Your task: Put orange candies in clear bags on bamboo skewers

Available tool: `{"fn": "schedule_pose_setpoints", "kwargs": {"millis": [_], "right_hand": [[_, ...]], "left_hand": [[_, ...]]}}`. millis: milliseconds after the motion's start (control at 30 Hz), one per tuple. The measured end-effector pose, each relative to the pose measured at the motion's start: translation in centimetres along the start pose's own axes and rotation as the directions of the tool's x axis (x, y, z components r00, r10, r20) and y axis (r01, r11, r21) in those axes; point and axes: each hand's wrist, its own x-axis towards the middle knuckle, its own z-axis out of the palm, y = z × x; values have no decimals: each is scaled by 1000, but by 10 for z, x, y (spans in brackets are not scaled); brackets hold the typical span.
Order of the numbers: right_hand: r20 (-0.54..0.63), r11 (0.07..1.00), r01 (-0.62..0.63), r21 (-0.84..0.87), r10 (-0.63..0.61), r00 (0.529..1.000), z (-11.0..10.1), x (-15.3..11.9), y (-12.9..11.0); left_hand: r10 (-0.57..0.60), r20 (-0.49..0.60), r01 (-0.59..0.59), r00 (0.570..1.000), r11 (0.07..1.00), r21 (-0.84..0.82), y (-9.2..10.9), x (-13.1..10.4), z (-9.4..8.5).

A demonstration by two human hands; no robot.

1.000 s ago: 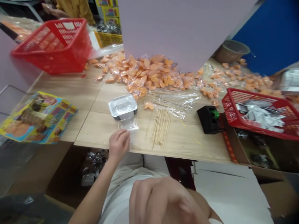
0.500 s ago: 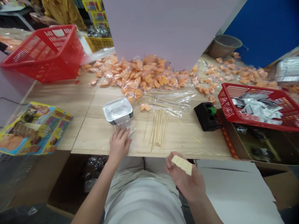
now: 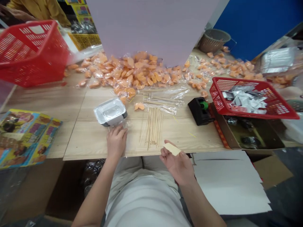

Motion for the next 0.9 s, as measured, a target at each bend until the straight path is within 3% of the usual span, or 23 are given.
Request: {"fn": "schedule_pose_setpoints", "kwargs": {"millis": [167,333,467,567,667,767,833,900], "right_hand": [[8,1000,4,-6,-4,1000,-2,0,1],[63,998,-13,-67,17,998,-9,5,7],[166,989,-60,-133,82,983,-14,12,9],[241,977,-149,-152,182,953,-17,15,9],[276,969,-186,-160,225,934,-18,16,10],[272,973,-168,-159,207,940,-18,16,11],[261,978,-137,-155,174,950,-19,16,11],[231,984,-96,-148,129,964,-20,17,10]], "left_hand": [[-82,-67,60,994,957,-285,9,-3,-8],[-131,9,115,991,833,-541,26,-15,-15],[-113,20,102,993,783,-614,41,-27,-28],[-28,5,24,1000,784,-620,48,-33,-41],[12,60,32,998,732,-680,54,-34,-47],[-141,207,251,968,541,-802,60,-34,-45],[-231,342,404,911,328,-854,64,-32,-43],[-244,472,510,847,126,-851,67,-30,-42]]}}
